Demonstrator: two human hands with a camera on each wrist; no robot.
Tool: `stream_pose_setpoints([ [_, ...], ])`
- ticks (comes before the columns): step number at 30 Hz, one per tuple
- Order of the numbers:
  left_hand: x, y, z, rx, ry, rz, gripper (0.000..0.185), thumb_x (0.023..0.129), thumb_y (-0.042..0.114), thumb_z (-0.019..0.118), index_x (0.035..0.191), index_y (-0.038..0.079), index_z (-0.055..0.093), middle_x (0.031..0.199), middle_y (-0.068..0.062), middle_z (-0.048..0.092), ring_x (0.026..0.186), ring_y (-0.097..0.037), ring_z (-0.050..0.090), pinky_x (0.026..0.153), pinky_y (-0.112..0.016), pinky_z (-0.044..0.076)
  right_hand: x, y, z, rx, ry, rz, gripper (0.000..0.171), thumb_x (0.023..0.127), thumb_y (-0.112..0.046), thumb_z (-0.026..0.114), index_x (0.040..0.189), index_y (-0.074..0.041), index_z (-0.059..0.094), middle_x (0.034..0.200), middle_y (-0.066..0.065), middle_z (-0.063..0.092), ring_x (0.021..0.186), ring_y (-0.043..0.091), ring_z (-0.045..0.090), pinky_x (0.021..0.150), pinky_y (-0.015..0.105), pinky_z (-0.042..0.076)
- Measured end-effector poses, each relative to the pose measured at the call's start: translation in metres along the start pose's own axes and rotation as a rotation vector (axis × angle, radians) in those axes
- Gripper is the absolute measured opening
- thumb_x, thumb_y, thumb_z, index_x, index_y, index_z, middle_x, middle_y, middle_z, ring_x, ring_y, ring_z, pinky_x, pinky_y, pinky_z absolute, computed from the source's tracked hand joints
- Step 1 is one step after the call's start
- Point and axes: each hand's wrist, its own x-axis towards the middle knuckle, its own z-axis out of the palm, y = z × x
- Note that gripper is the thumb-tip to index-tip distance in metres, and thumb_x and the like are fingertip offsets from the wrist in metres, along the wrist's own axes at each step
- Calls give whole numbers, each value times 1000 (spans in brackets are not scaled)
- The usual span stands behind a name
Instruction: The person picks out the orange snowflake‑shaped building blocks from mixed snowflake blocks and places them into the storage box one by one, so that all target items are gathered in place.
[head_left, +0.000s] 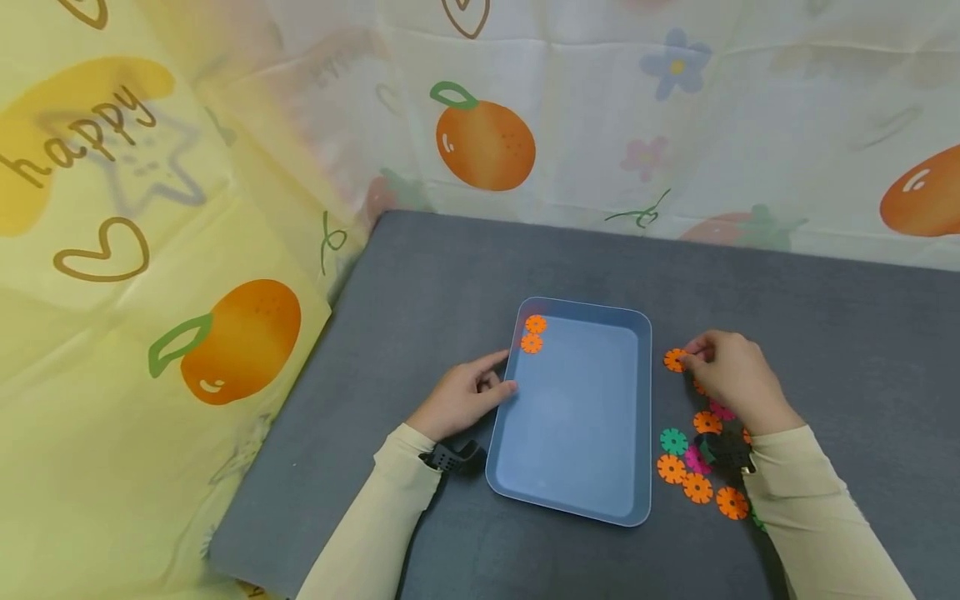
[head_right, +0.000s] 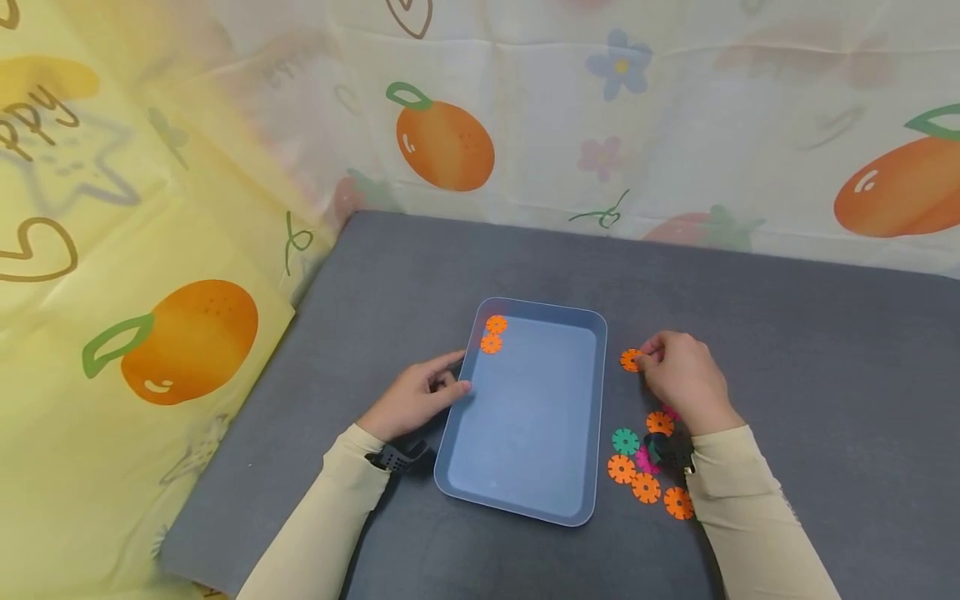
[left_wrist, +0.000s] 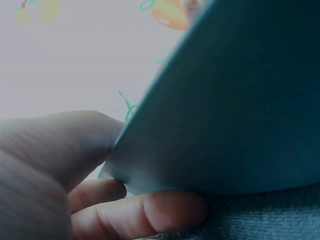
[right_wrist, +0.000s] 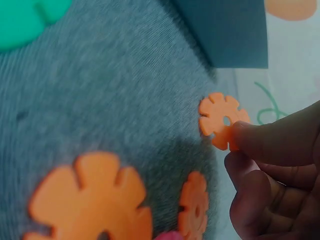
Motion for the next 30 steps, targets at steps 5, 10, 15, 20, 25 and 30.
stream_pose_setpoints([
  [5,1,-1,0,1,4,-4,58,102,30,69,153,8,54,81,4,67,65,-11,53,63,-26,43,-2,-8,-1,17,45,-16,26,104,-18,58,108,5,69,79,10,67,57,21,55,52,36,44],
  [10,2,-2,0,0,2,0,58,102,30,70,153,8,54,80,4,66,66,-11,53,63,-26,42,-4,-23,-7,50,102,-40,25,104,-18,57,107,3,70,75,10,68,51,21,50,47,35,40],
  [15,1,-1,0,0,1,2,58,102,30,70,153,7,54,81,4,66,66,-10,53,63,-26,42,-5,-43,-10,60,143,-51,23,103,-19,57,106,0,70,73,8,68,48,20,48,45,34,39],
  [20,1,-2,0,2,4,7,58,102,30,70,153,8,54,81,5,66,66,-10,53,64,-26,43,-2,-63,-4,77,134,-64,22,102,-20,57,105,-2,70,75,8,69,49,20,47,47,34,38],
  [25,1,-1,0,-4,3,9,57,102,30,69,153,8,54,80,4,66,65,-10,52,64,-26,42,4,-79,7,90,122,-99,19,101,-18,61,102,-3,72,74,7,69,51,19,49,50,34,40],
  [30,1,-2,-1,-8,-2,14,57,102,30,69,153,8,54,80,4,66,64,-10,52,63,-26,42,9,-95,18,85,78,-116,18,100,-18,62,102,-4,73,85,9,71,51,18,47,50,33,40],
])
